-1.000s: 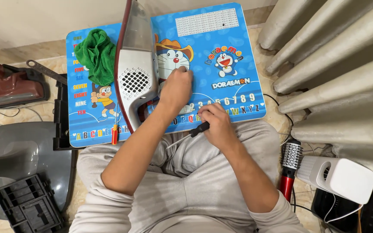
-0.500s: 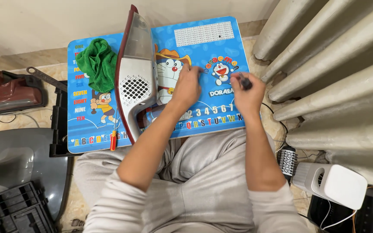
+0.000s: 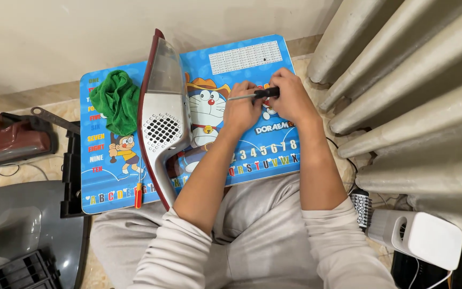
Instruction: Disassembling a handheld vacuum cleaner using a screwdriver to remove screws and prying the casing apart.
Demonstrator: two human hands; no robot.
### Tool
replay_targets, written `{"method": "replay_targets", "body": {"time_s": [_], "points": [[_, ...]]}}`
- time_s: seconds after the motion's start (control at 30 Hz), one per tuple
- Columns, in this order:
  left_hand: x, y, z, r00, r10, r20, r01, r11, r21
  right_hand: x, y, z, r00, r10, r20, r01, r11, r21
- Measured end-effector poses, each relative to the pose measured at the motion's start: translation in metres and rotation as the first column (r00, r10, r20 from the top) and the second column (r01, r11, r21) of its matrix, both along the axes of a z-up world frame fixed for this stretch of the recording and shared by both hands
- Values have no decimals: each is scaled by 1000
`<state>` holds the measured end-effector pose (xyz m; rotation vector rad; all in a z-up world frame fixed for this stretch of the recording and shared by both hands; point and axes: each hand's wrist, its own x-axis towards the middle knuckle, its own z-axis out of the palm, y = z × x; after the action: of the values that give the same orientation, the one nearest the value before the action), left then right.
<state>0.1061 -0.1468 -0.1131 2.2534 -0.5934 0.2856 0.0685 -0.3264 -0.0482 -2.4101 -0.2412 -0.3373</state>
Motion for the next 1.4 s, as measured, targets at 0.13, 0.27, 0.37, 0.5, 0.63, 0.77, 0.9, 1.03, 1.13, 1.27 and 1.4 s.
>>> {"method": "replay_targets", "body": {"time_s": [0.13, 0.27, 0.37, 0.5, 0.63, 0.77, 0.9, 1.03, 1.13, 1.27, 1.4], "points": [[-1, 4, 4, 997, -22, -77, 21, 1000, -13, -7, -4, -7, 999, 20, 38, -21, 999, 37], [-2, 5, 4, 990, -46, -136, 42, 999, -31, -15, -10, -20, 993, 25, 115, -36, 995, 94], [4, 13, 11, 974, -72, -216, 70, 997, -14, -22, -19, -28, 985, 2, 171, -39, 976, 212], [-25, 43, 75, 940, -49, -338, 105, 983, 150, -38, -27, -35, 990, -3, 138, -84, 777, 624], [-78, 100, 145, 998, -3, -63, 7, 998, 66, -35, -38, -52, 992, -56, 111, -21, 804, 594], [-113, 144, 168, 958, 261, 116, -279, 941, 192, -44, -16, -26, 969, -231, -86, 246, 886, 393], [-132, 155, 162, 864, 490, -114, -424, 831, 361, -39, 3, -24, 929, -357, -100, 369, 916, 155], [-121, 165, 129, 831, 555, 28, -514, 748, 420, -24, -2, -46, 929, -363, -75, 368, 927, 76], [-115, 176, 122, 824, 559, 88, -536, 721, 439, -30, 3, -34, 942, -334, -31, 334, 942, 29], [-116, 197, 138, 848, 519, -107, -488, 844, 223, -28, 0, -32, 941, -339, -15, 338, 932, 127], [-121, 218, 127, 820, 320, -474, -441, 881, -168, -29, 6, -29, 945, -324, -32, 325, 933, 156]]}}
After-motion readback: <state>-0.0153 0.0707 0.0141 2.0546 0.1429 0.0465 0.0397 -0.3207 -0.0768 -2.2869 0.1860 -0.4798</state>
